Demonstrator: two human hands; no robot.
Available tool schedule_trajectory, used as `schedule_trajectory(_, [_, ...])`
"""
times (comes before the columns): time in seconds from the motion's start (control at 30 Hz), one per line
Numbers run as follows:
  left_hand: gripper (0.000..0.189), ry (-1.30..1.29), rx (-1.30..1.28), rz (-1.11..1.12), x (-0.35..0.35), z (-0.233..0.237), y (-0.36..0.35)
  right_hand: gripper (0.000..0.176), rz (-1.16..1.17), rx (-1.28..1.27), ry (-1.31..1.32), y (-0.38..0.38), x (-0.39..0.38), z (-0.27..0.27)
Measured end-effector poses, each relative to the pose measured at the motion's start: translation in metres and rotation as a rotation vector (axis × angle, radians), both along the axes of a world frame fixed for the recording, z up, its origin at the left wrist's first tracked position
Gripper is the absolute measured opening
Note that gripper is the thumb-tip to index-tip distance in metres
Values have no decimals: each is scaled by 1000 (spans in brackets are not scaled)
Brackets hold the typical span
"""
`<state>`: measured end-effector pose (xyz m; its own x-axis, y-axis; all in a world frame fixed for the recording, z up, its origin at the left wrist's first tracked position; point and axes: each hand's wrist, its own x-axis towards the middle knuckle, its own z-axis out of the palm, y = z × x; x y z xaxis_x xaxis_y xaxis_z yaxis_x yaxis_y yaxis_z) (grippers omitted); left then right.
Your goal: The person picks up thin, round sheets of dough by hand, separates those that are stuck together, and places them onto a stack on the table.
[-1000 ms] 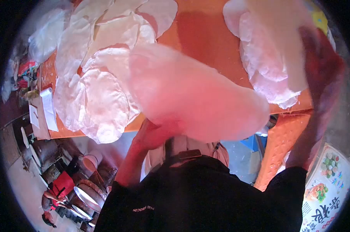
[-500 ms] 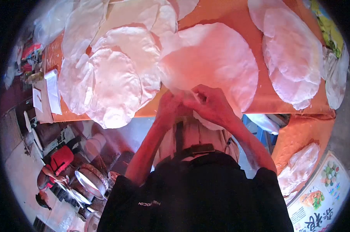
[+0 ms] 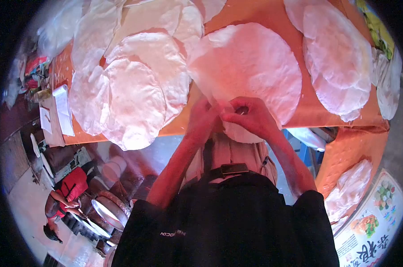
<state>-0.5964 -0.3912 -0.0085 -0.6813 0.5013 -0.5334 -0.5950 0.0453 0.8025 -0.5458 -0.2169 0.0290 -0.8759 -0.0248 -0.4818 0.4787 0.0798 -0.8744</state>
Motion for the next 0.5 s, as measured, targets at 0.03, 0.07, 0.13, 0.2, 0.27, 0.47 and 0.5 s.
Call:
schedule_trajectory(0.03, [31, -21, 24, -7, -2, -6, -6, 23, -12, 47, 29, 3, 1, -3])
schedule_trajectory(0.07, [29, -41, 46, -13, -2, -12, -11, 21, -23, 94, 59, 6, 1, -8])
schedule_trajectory(0.13, [22, 32, -17, 99, 0, -12, -6, 17, -32, 200, 123, 3, 1, -17])
schedule_trajectory(0.2, [19, 77, -103, 135, 3, -10, -1, 13, -46, 340, 180, -10, 0, -28])
schedule_trajectory(0.27, [19, 86, -167, 73, 4, -7, -1, 11, 79, 589, 496, -32, -1, -35])
schedule_trajectory(0.47, [21, -81, 22, 96, 0, 18, 3, 16, -119, 514, 328, 1, -15, -6])
schedule_trajectory(0.5, [22, -73, 33, 100, -2, 18, 7, 16, -52, 561, 317, 5, -20, 6])
